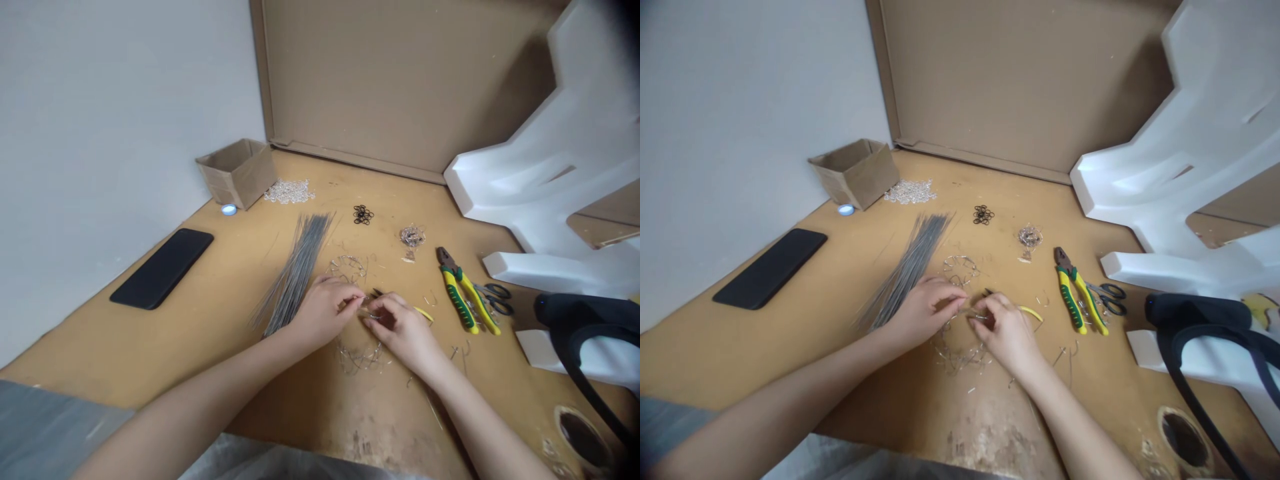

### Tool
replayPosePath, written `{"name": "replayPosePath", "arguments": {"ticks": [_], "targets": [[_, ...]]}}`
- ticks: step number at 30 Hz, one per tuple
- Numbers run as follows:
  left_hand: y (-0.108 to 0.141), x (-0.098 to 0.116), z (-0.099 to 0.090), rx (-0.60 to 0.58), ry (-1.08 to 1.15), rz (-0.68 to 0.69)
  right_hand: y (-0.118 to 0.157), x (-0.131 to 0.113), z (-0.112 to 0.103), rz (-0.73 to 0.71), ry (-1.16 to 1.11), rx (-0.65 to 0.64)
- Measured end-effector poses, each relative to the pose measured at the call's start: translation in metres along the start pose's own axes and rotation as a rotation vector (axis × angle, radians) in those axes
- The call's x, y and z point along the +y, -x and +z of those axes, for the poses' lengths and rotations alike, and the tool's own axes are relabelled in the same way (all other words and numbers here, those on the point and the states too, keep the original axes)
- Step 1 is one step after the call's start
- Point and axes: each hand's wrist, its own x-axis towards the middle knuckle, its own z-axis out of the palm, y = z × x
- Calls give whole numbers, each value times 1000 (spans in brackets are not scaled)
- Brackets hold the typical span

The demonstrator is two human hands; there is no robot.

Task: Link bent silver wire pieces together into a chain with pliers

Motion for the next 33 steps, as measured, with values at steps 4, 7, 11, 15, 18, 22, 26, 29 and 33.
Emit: {"name": "replayPosePath", "arguments": {"ticks": [4, 7, 11, 15, 18, 22, 26, 29, 33], "targets": [[0, 0, 0, -6, -10, -1, 1, -3, -6, 29, 127, -25], [0, 1, 0, -16, -6, 2, 1, -3, -7, 23, 157, -50], [0, 4, -3, -48, 3, 18, 0, -3, -7, -7, 146, -63], [1, 4, -3, -65, 6, 59, 0, -3, -7, -41, 95, -69], [1, 1, 1, -72, -30, 99, 0, -2, -6, -73, 33, -77], [2, -4, 7, -81, -98, 160, 0, -1, -3, -56, -34, -63], [2, -4, 9, -134, -196, 200, 0, -2, -1, -35, -73, -41], [2, -2, 9, -175, -263, 222, 0, -4, -2, -36, -48, -37], [1, -1, 8, -174, -252, 218, 0, -6, -3, -52, 13, -17]]}}
